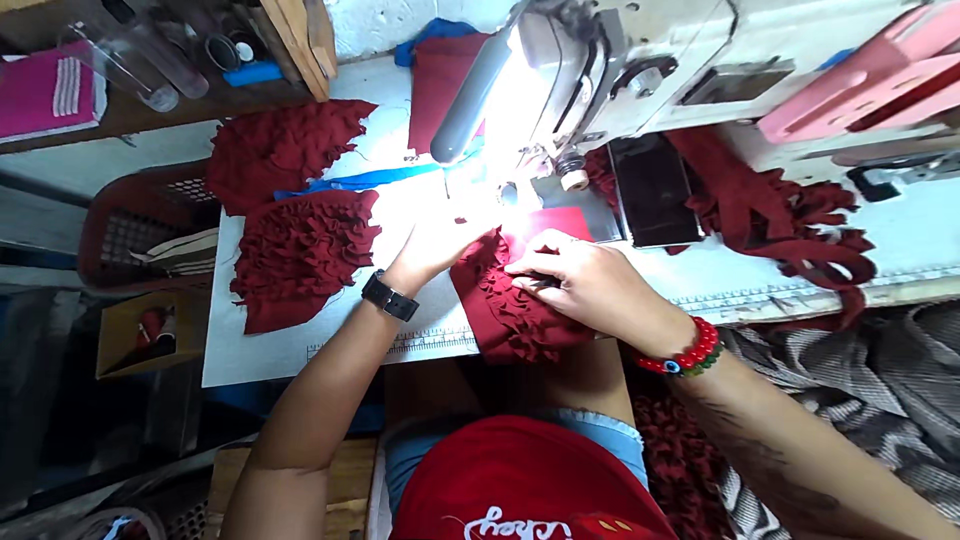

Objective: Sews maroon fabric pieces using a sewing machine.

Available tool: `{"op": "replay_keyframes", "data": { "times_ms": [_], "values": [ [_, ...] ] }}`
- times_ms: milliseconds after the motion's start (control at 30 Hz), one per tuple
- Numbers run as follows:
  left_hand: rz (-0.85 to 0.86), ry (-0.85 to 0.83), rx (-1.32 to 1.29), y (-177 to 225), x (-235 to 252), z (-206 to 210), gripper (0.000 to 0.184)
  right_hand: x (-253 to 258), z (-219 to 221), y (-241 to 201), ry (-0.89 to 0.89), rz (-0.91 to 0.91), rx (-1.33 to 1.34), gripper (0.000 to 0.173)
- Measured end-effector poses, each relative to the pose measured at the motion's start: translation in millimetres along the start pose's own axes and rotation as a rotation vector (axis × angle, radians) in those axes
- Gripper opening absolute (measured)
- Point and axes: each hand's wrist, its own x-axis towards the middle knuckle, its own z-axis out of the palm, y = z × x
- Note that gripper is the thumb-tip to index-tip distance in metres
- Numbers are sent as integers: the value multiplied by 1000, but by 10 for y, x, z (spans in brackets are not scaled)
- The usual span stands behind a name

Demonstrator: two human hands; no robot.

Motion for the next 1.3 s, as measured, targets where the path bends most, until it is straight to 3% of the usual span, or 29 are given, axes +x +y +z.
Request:
{"op": "replay_keyframes", "data": {
  "times_ms": [200, 267, 367, 567, 700, 833, 900, 1000, 1167, 1300],
  "values": [
    [23, 48, -83, -44, -10, 41, 16, 151, -84, -81, 124, 138, 95, 25],
    [15, 66, -14, -47, -12, 75, 19, 233, -50, -101, 111, 212, 129, 34],
    [-20, 98, 202, -57, 3, 105, 26, 304, 47, -91, 72, 271, 104, 33],
    [237, -5, 315, -230, -36, 3, 21, 304, 94, -85, 130, 198, 87, 23],
    [260, -39, 346, -293, -35, -12, 21, 303, 101, -160, 132, 38, 79, 33],
    [285, -32, 304, -224, -25, -59, 22, 304, 141, -132, 103, 4, 8, 22],
    [326, -107, 235, -129, -48, -109, 28, 310, 85, -103, 96, 87, 131, 21],
    [213, -238, 224, -6, -54, -127, 31, 276, -43, -88, 107, 237, 383, 18],
    [160, -135, 108, 60, -2, -103, 21, 202, -167, -115, 57, 454, 829, 16],
    [120, -54, 180, 55, 43, -60, 29, 219, -202, -129, 1, 471, 885, 17]
  ]
}}
